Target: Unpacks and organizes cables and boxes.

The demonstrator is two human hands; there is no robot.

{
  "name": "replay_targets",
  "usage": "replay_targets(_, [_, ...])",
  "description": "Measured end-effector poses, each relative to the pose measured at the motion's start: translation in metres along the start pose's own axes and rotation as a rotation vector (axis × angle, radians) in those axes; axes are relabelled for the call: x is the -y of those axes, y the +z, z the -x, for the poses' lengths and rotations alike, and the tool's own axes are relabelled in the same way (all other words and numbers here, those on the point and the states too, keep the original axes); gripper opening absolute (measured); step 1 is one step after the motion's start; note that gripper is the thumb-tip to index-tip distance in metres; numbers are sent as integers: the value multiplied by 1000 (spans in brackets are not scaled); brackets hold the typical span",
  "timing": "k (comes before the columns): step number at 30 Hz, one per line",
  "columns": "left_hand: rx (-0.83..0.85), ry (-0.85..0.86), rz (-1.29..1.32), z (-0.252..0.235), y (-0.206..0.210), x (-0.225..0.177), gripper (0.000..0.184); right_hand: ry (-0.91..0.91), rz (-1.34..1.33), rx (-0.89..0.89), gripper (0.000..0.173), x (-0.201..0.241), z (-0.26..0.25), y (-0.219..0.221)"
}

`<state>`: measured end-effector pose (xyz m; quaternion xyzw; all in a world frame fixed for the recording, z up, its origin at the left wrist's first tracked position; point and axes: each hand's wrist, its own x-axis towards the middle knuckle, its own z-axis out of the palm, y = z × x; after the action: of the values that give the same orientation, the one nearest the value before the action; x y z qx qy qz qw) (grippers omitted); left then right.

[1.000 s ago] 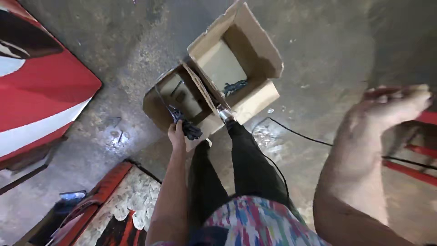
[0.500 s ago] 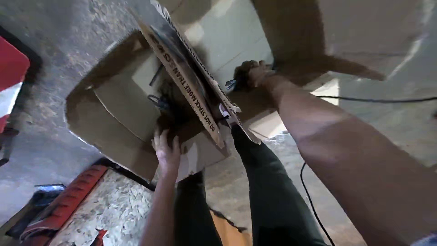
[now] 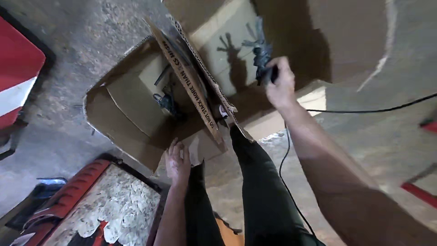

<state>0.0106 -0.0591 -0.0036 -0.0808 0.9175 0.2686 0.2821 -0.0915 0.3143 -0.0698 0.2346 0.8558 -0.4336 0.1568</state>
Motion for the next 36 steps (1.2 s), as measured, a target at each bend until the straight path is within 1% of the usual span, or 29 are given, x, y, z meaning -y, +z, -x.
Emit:
replay_targets(2, [43, -5, 40, 4, -1, -9, 32, -240, -158, -193, 33, 61, 55, -18])
replay_targets(3, [81, -27, 46, 6, -3, -14, 32, -341, -218, -206, 29, 91, 81, -19])
replay_targets(4, [107, -45, 45, 6, -4, -19, 33, -409, -275, -170, 25, 114, 102, -14])
replay_targets(6, [131, -66, 41, 10, -8, -32, 33, -460, -311, 16, 26, 146, 126, 5])
replay_targets(7, [130, -69, 48, 11, -11, -38, 32, -466, -267, 157, 32, 155, 129, 13])
replay_targets(9, [104, -66, 88, 10, -15, -42, 33, -448, -110, 429, 60, 169, 123, 18])
replay_targets(10, [90, -66, 100, 10, -18, -42, 33, -431, -72, 471, 69, 169, 120, 16])
replay_targets(11, [85, -74, 109, 8, -22, -43, 35, -406, -100, 423, 70, 161, 119, 13])
replay_targets(12, [79, -82, 109, 5, -26, -45, 35, -356, -161, 326, 68, 147, 120, 6])
replay_targets(13, [73, -83, 101, 1, -29, -46, 35, -264, -206, 223, 68, 127, 124, -5])
replay_targets(15, [58, -78, 96, -8, -33, -52, 35, 32, -287, 7, 71, 73, 140, -39])
replay_targets(16, [64, -93, 114, -15, -36, -60, 37, 180, -341, -138, 72, 42, 153, -60])
replay_targets(18, [66, -117, 185, -30, -39, -78, 38, 460, -464, -587, 66, -16, 182, -105])
replay_targets(19, [49, -121, 241, -39, -37, -85, 38, 607, -544, -834, 61, -33, 190, -128])
replay_targets(20, [38, -122, 299, -48, -33, -90, 40, 710, -600, -1016, 59, -41, 193, -146])
replay_targets(21, [44, -124, 361, -55, -27, -96, 44, 742, -637, -1098, 60, -40, 192, -158])
replay_targets(22, [56, -123, 412, -62, -20, -104, 48, 715, -644, -1065, 62, -33, 185, -160])
replay_targets(23, [69, -129, 451, -70, -13, -115, 52, 643, -629, -942, 68, -27, 172, -156])
replay_targets(24, [88, -154, 483, -76, -6, -126, 56, 541, -563, -777, 78, -26, 154, -149])
replay_targets(25, [108, -194, 506, -80, 0, -134, 62, 449, -427, -594, 91, -26, 133, -142])
replay_targets(26, [126, -243, 526, -83, 5, -140, 69, 367, -232, -435, 100, -26, 108, -136])
replay_targets(27, [133, -295, 555, -86, 8, -146, 75, 302, -49, -333, 100, -29, 81, -130])
replay_targets(28, [132, -337, 592, -91, 11, -153, 75, 265, 35, -285, 90, -32, 55, -124])
replay_targets(29, [130, -372, 601, -95, 12, -157, 71, 254, 18, -284, 73, -35, 35, -119])
replay_targets(30, [131, -399, 550, -100, 13, -158, 63, 277, -45, -305, 55, -38, 24, -117])
replay_targets(31, [136, -417, 426, -105, 14, -156, 54, 322, -69, -340, 44, -36, 18, -120])
replay_targets(32, [145, -422, 278, -111, 9, -155, 48, 371, -54, -335, 43, -28, 18, -129])
replay_targets(34, [171, -431, 60, -117, -15, -159, 46, 401, -1, -245, 45, -4, 25, -153])
replay_targets(36, [121, -457, 32, -109, -49, -160, 47, 345, 39, -203, 43, 8, 51, -177])
